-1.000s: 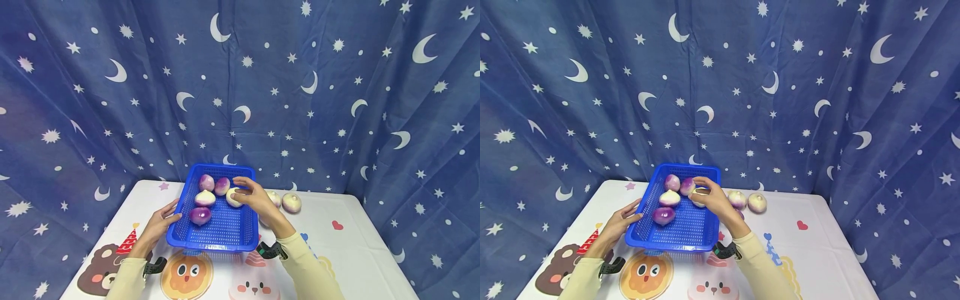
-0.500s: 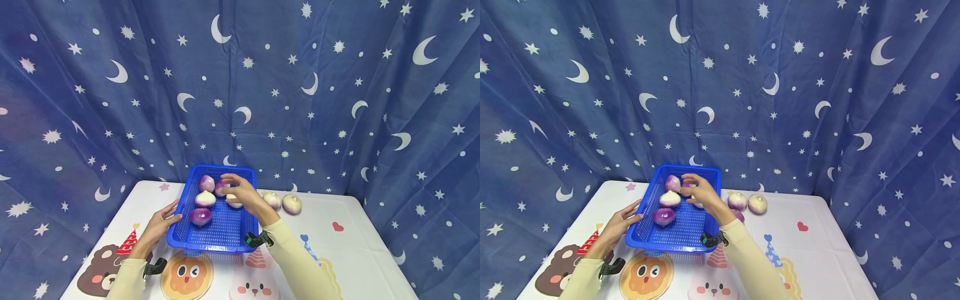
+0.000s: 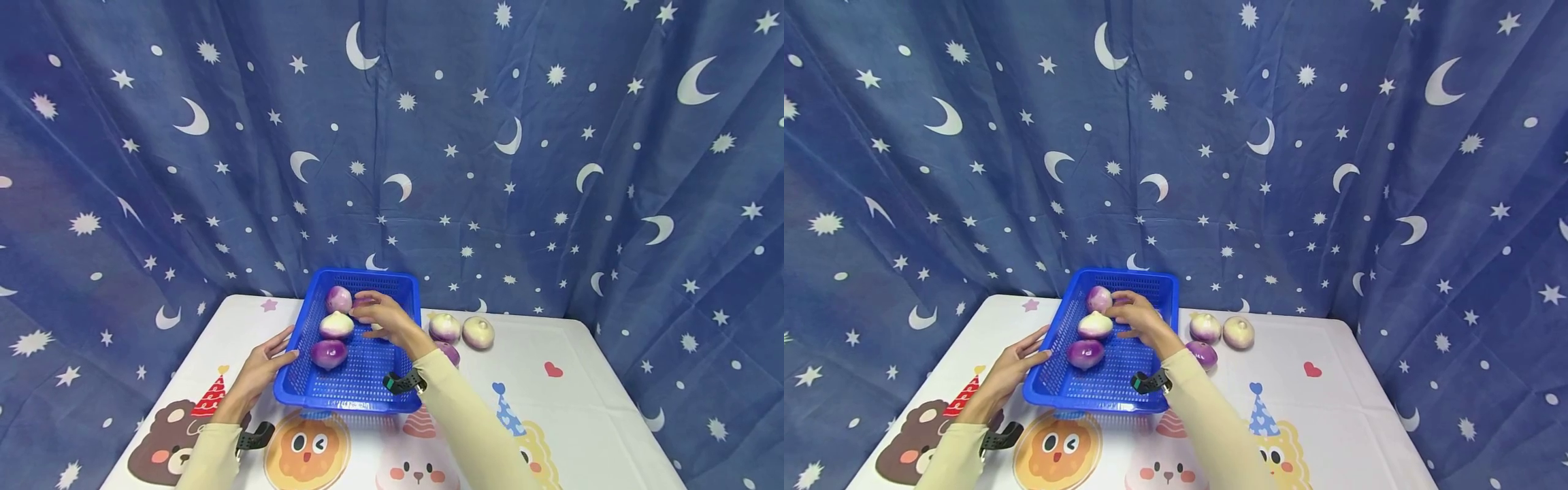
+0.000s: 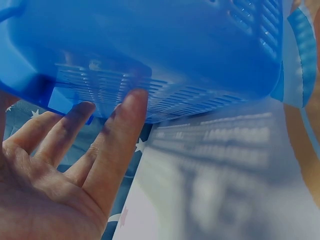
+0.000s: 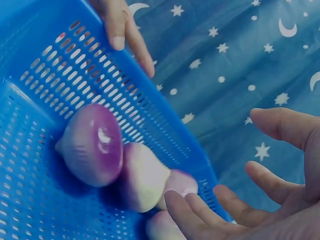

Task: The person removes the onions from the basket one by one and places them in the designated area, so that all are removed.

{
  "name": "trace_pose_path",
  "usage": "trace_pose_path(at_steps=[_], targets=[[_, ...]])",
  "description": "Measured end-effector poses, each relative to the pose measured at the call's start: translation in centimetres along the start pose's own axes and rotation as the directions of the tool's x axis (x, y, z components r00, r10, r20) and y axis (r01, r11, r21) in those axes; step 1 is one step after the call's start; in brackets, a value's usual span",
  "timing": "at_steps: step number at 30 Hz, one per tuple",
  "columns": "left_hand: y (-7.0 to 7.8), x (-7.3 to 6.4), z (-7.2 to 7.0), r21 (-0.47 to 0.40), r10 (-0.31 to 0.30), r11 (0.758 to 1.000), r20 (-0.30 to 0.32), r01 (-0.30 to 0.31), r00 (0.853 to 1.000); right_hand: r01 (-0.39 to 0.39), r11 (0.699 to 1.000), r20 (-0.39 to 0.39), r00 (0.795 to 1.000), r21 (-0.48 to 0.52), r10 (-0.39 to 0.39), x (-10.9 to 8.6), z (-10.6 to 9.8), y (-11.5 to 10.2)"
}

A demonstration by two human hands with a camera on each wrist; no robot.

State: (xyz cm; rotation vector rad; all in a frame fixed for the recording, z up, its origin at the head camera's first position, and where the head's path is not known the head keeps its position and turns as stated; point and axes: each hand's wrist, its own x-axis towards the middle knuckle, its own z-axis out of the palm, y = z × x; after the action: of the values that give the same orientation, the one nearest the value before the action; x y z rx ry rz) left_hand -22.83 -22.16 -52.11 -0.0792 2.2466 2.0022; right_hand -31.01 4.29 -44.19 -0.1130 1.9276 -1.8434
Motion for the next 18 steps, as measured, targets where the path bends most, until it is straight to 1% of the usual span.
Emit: trace_pose_path(at_steps=[3,8,11,18], targets=[[0.1,0.0,0.0,-0.009,0.011,1.0,0.011,-0.011,1.0,-0.021,1.0,-0.016,1.0,-0.007,0.021,0.6,0.3,0.4],[-0.2,0.1,0.0,-0.006,-0.004,1.0,-0.008,0.004,1.0,-0.063,0.997,-0.036,0.997,-0.033,0.061,1.4,0.8,1.6],[-0.4,0.1,0.1,-0.004,-0.007,1.0,-0.016,0.007,1.0,-0.072,0.996,-0.04,0.997,-0.048,0.071,1.9,1.0,2.4],[-0.6,0.2,0.1,-0.032,0.006,0.999,-0.006,-0.007,1.0,-0.095,0.994,-0.056,0.994,-0.06,0.092,3.1,1.5,3.8]])
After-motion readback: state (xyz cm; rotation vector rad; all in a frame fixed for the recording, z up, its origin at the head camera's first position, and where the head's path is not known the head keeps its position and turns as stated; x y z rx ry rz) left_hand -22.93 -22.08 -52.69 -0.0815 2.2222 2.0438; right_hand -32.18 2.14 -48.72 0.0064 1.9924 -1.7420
